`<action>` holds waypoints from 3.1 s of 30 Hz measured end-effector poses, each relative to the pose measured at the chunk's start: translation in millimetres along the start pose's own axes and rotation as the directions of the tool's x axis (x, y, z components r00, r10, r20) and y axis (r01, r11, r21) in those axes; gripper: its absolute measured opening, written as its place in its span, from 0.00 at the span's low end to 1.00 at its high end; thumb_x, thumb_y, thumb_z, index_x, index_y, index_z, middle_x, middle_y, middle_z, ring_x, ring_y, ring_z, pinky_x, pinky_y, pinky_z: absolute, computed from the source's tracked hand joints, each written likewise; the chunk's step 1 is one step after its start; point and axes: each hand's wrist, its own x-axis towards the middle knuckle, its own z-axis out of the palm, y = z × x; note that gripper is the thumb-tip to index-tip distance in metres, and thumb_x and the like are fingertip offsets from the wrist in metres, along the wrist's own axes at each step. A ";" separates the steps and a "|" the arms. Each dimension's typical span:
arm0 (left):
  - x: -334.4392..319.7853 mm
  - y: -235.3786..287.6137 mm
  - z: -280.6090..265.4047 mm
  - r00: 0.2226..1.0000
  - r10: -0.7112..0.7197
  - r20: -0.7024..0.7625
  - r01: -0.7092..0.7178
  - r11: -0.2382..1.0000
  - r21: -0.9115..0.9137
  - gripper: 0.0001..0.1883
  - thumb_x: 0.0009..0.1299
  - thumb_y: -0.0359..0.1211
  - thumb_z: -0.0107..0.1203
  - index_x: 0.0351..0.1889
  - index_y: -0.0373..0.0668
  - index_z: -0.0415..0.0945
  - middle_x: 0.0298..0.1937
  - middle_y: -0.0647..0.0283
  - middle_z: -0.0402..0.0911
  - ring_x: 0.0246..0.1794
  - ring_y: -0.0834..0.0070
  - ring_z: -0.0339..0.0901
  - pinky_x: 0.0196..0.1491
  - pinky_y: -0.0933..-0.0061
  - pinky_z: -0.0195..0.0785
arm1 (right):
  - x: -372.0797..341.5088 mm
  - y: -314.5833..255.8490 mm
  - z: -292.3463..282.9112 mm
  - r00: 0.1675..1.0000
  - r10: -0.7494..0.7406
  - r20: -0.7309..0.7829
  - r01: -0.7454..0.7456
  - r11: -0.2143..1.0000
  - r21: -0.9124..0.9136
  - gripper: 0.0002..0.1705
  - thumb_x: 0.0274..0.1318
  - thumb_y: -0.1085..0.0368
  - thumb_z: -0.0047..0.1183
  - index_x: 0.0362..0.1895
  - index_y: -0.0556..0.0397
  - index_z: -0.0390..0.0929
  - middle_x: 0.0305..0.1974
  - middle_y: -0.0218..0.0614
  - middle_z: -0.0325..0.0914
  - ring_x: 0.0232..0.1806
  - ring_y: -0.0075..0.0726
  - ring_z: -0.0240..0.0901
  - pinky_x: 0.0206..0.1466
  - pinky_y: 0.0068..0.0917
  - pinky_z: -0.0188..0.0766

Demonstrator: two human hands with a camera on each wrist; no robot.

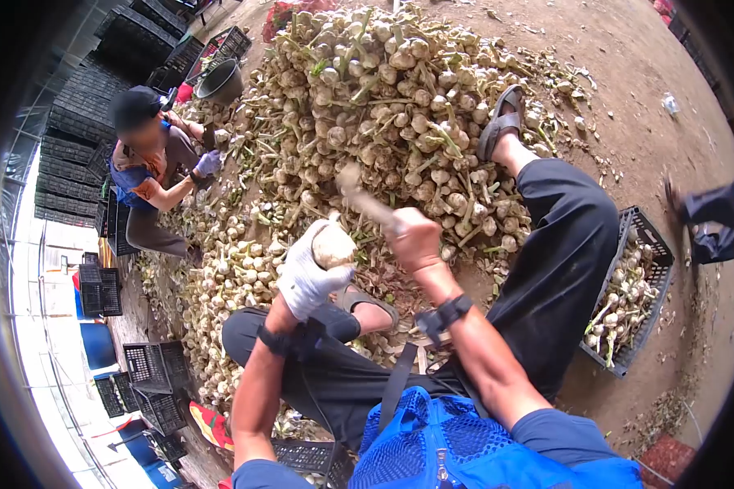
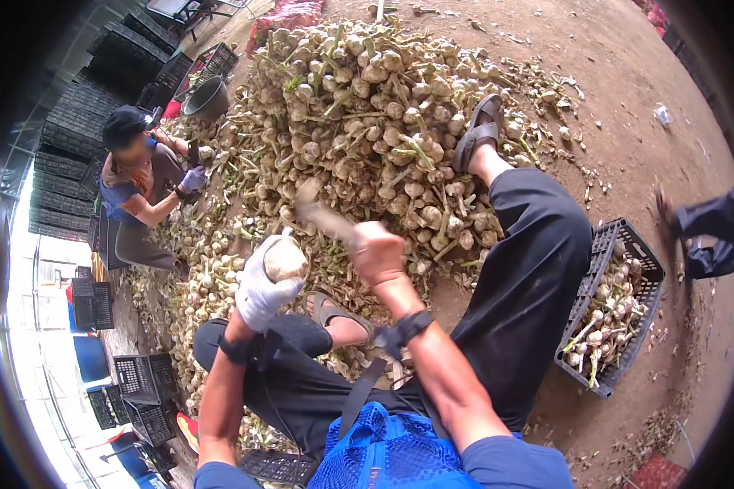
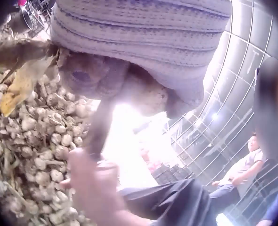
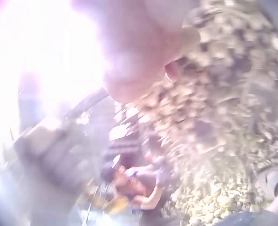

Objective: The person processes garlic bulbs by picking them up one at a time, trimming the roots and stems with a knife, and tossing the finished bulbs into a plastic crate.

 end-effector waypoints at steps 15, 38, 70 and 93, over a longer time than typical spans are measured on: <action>17.6 -4.1 -5.7 0.979 0.130 -0.157 -0.199 0.776 -0.599 0.27 0.67 0.34 0.65 0.60 0.40 0.66 0.47 0.60 0.77 0.45 0.69 0.79 0.50 0.63 0.78 | 1.1 -69.2 -21.7 0.450 0.108 0.886 -0.842 -0.278 0.462 0.16 0.60 0.54 0.66 0.34 0.53 0.79 0.18 0.22 0.67 0.15 0.17 0.61 0.28 0.32 0.79; -0.8 -57.4 -24.3 0.963 0.263 -0.063 -0.058 0.427 0.903 0.08 0.67 0.34 0.59 0.42 0.45 0.82 0.34 0.56 0.82 0.38 0.55 0.79 0.42 0.56 0.73 | 8.2 -77.7 -13.7 0.931 0.158 0.330 -0.302 0.843 0.446 0.13 0.58 0.63 0.58 0.25 0.57 0.76 0.27 0.47 0.77 0.29 0.52 0.77 0.34 0.43 0.73; 139.8 -368.1 -24.5 0.971 -0.238 0.002 0.151 0.620 0.770 0.37 0.65 0.34 0.61 0.73 0.45 0.61 0.71 0.44 0.65 0.64 0.46 0.72 0.64 0.55 0.70 | -117.1 68.3 65.3 0.236 0.817 0.527 -0.965 0.259 0.031 0.14 0.51 0.62 0.54 0.18 0.57 0.72 0.16 0.29 0.71 0.17 0.24 0.71 0.21 0.29 0.67; 54.1 -39.4 -97.5 0.960 -0.237 0.150 0.258 0.956 -0.139 0.23 0.69 0.37 0.62 0.59 0.35 0.74 0.41 0.66 0.81 0.33 0.81 0.76 0.37 0.76 0.72 | 11.6 -78.2 10.2 0.969 0.088 0.230 -0.156 0.941 0.301 0.08 0.53 0.64 0.61 0.29 0.54 0.76 0.28 0.45 0.75 0.30 0.56 0.76 0.33 0.43 0.73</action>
